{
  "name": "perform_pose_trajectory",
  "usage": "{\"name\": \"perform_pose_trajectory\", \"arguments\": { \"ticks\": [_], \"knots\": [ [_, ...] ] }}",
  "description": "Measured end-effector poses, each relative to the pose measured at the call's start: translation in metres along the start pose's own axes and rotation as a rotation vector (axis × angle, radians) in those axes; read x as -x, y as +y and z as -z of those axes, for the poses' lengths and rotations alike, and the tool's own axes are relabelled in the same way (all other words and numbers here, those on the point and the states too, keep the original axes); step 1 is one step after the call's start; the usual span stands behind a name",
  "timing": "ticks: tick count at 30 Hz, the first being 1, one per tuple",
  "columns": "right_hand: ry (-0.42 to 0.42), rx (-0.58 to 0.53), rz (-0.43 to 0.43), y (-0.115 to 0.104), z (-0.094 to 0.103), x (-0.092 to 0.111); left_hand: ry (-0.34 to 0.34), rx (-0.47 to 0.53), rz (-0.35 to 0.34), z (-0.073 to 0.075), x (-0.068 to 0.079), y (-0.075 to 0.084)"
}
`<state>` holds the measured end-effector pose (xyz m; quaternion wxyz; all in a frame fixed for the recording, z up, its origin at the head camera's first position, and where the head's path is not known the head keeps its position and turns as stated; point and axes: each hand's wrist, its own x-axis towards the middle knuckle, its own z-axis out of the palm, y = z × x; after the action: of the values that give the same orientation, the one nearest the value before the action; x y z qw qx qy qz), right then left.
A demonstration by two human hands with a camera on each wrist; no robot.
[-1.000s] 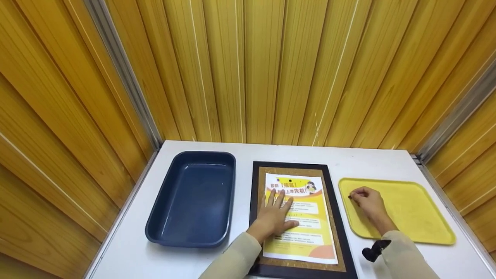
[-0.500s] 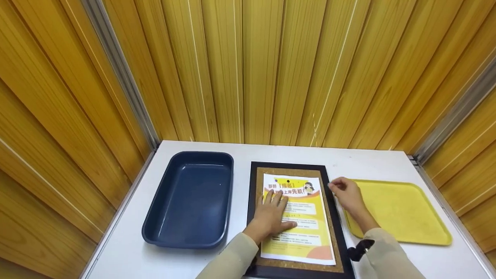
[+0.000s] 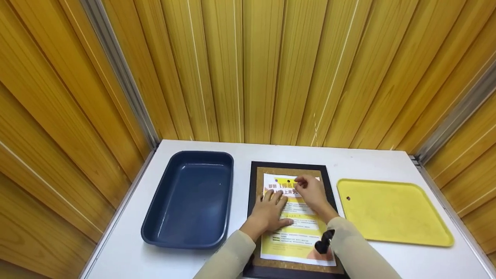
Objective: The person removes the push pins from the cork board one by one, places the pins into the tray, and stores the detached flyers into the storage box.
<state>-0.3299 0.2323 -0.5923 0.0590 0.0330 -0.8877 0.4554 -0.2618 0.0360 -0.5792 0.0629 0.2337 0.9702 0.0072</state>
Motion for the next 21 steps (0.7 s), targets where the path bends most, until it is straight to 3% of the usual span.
{"name": "perform_pose_trajectory", "arguments": {
  "ticks": [10, 21],
  "knots": [
    [-0.078, -0.004, -0.073, -0.002, -0.011, -0.017, 0.021, 0.014, 0.003, -0.001, -0.001, 0.004],
    [0.063, 0.022, -0.055, 0.003, -0.03, -0.018, -0.006, 0.024, 0.018, -0.003, 0.001, 0.002]
  ]
}}
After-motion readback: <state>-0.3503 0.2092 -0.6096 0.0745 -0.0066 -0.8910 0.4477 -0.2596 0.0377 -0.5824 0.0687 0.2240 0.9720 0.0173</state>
